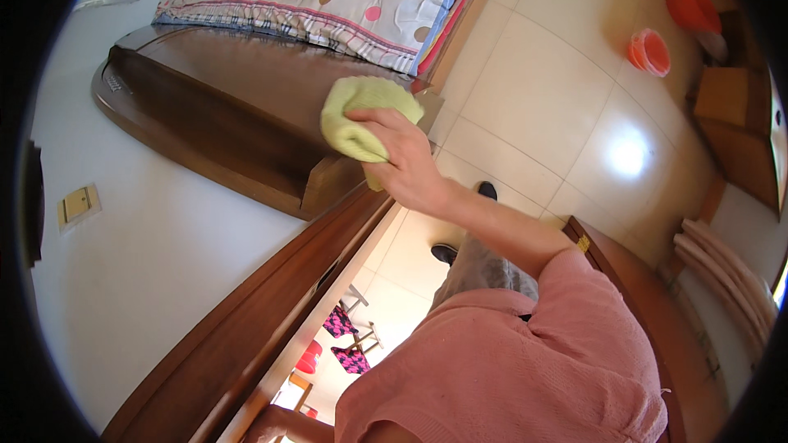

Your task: The person wipes the wooden headboard of a bed with a cloth, moving from one side to the other and then to the adjacent door frame. They use both a grey and a yellow cloth during the process.

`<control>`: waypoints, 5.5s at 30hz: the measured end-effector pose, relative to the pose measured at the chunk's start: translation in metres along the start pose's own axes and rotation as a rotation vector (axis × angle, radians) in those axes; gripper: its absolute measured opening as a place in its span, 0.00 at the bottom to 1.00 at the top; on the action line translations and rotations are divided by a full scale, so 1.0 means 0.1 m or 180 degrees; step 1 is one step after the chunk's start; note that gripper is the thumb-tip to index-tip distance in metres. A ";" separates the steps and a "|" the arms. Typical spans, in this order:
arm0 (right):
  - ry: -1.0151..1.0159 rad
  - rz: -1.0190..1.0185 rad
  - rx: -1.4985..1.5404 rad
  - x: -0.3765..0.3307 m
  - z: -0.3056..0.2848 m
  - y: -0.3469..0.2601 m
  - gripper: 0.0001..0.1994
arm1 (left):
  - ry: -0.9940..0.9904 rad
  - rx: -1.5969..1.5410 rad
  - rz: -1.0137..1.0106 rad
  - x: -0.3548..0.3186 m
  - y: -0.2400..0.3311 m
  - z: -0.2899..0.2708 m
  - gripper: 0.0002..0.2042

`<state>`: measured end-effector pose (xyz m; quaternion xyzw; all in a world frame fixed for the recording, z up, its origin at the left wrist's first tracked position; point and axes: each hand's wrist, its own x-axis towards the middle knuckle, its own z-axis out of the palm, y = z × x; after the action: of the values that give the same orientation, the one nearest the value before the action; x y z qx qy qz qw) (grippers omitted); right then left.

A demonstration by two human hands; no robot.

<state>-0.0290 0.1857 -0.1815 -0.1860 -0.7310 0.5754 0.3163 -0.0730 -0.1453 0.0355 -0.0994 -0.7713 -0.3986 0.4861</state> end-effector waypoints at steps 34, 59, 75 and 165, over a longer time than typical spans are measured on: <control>0.1708 0.2151 0.1978 -0.64 0.98 1.02 0.23 | 0.0003 -0.0053 -0.0033 -0.02 -0.06 -0.05 0.35; 0.1432 0.2505 0.2936 -2.16 -0.21 0.04 0.20 | 0.0170 -0.0414 -0.0550 -0.10 -0.28 -0.53 0.36; 0.1779 0.3295 0.2232 -4.76 0.02 -0.08 0.15 | -0.8242 0.0841 0.1124 -3.25 -2.96 -2.95 0.18; 0.1912 0.3207 0.1681 -6.26 1.30 2.89 0.14 | -0.7562 -0.0641 0.3017 -6.63 -4.26 -1.86 0.25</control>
<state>0.3140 -0.2287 -0.6321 -0.5754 -0.2673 0.7369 0.2333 0.1576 -0.4043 -0.6962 -0.6919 -0.5855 0.0892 -0.4129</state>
